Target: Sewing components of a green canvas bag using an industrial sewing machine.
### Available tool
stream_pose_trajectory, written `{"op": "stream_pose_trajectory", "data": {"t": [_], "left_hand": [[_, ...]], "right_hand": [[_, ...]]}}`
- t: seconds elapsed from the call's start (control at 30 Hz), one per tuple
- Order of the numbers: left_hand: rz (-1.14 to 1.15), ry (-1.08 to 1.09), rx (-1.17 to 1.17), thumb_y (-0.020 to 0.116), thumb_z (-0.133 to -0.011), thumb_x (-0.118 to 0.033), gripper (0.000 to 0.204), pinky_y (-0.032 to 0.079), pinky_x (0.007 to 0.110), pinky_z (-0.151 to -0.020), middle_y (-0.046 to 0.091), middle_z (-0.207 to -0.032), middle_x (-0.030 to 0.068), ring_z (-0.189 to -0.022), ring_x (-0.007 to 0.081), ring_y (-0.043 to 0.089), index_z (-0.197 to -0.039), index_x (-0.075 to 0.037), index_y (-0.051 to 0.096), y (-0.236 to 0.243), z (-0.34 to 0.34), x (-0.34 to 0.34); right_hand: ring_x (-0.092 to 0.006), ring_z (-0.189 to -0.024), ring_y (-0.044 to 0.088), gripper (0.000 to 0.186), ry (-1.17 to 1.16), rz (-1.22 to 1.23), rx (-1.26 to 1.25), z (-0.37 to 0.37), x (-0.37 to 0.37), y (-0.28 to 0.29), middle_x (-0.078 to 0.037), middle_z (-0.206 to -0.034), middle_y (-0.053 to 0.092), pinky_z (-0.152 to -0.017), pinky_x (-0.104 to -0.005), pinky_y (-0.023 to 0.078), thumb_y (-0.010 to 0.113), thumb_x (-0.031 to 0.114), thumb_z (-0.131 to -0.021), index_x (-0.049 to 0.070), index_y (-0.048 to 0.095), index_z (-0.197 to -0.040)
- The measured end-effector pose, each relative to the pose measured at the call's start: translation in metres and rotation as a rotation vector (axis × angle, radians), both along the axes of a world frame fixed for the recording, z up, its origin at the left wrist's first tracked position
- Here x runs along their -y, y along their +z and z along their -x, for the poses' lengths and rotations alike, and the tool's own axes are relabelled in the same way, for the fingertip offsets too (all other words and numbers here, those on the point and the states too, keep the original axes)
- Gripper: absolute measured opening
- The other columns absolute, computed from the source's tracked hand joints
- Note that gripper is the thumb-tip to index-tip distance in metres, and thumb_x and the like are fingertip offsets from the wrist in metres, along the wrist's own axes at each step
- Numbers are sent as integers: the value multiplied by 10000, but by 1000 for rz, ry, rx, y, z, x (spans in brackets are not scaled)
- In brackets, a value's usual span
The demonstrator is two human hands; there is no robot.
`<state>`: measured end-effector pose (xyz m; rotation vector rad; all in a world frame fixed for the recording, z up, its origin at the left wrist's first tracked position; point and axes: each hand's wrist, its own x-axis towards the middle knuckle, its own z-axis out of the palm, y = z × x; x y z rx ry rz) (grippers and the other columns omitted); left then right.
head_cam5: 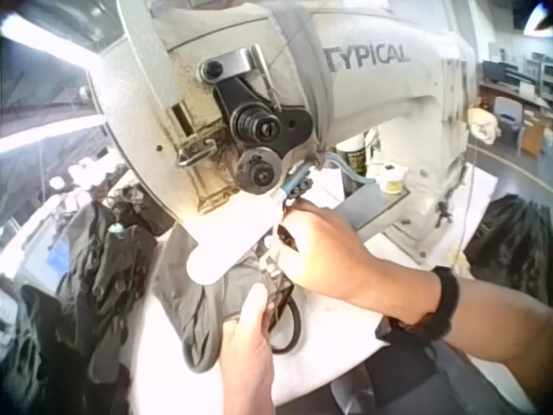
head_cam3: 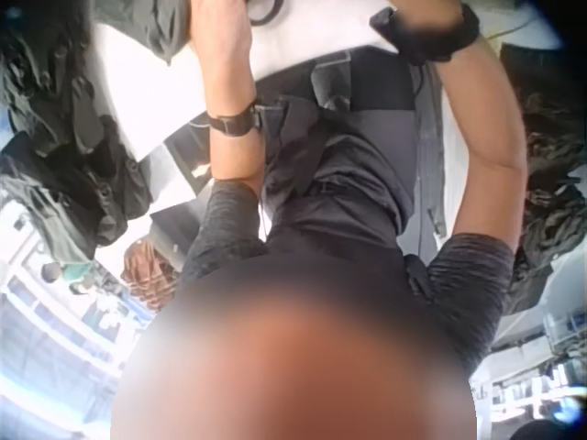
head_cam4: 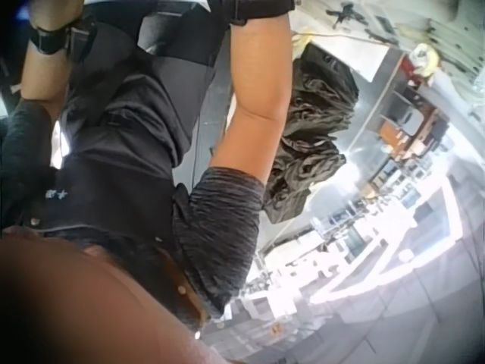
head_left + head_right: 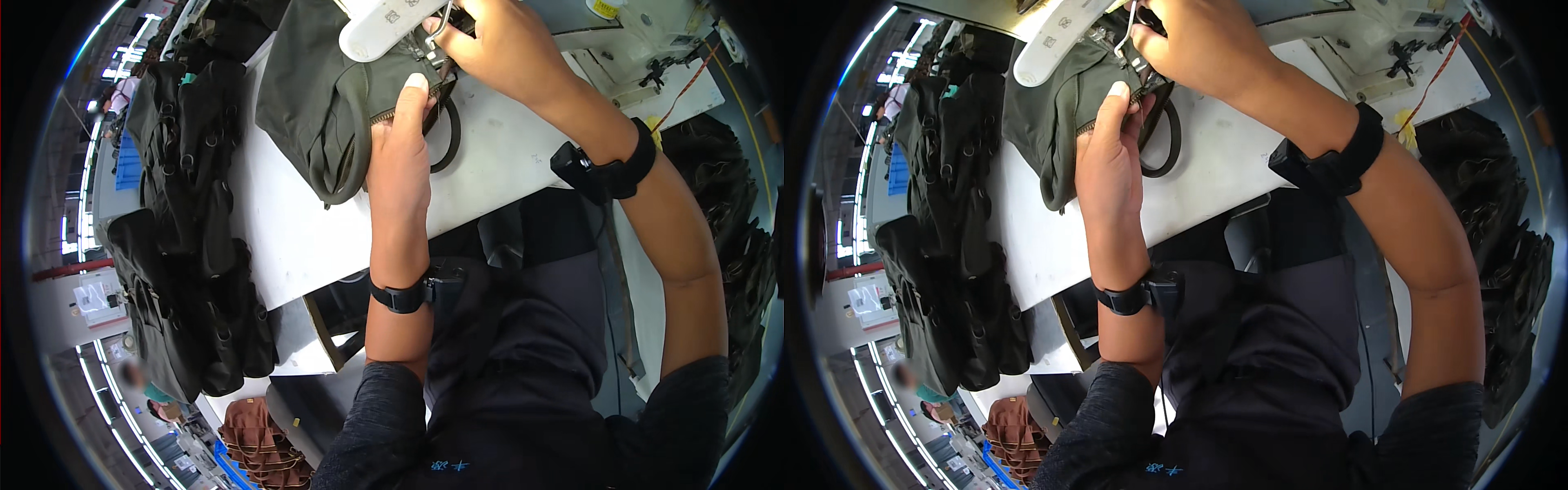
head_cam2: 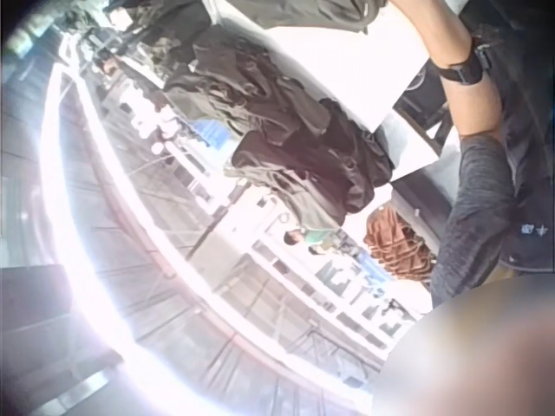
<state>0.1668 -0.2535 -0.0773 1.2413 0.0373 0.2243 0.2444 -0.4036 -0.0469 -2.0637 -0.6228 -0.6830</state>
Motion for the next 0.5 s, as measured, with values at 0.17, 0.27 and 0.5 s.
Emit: {"op": "stream_pose_trajectory", "data": {"t": [0.17, 0.27, 0.5], "left_hand": [[6, -49, -7, 639, -1022, -163, 173, 521, 387, -1013, 703, -1063, 45, -1004, 141, 638, -1067, -10, 706, -3, 1, -6], [29, -60, -11, 643, -1025, -179, 173, 520, 392, -1006, 701, -1058, 40, -1003, 136, 634, -1071, -26, 709, -4, -1, -4], [37, 4, -13, 652, -1032, -217, 207, 517, 378, -987, 692, -1085, 31, -989, 127, 623, -1110, -32, 701, -9, 5, 2]], "right_hand": [[-465, -785, 651, 216, -32, -6, 49, 4, -5, -3, -266, -828, 656, -704, -511, 524, 690, 168, -885, -29, 655, -803], [-459, -795, 654, 214, -57, 15, 68, 2, -3, -4, -260, -836, 662, -708, -512, 528, 692, 169, -883, -28, 656, -809], [-441, -803, 667, 212, -74, 26, 220, -2, -7, -8, -236, -866, 676, -724, -500, 546, 703, 196, -876, -14, 676, -852]]}}
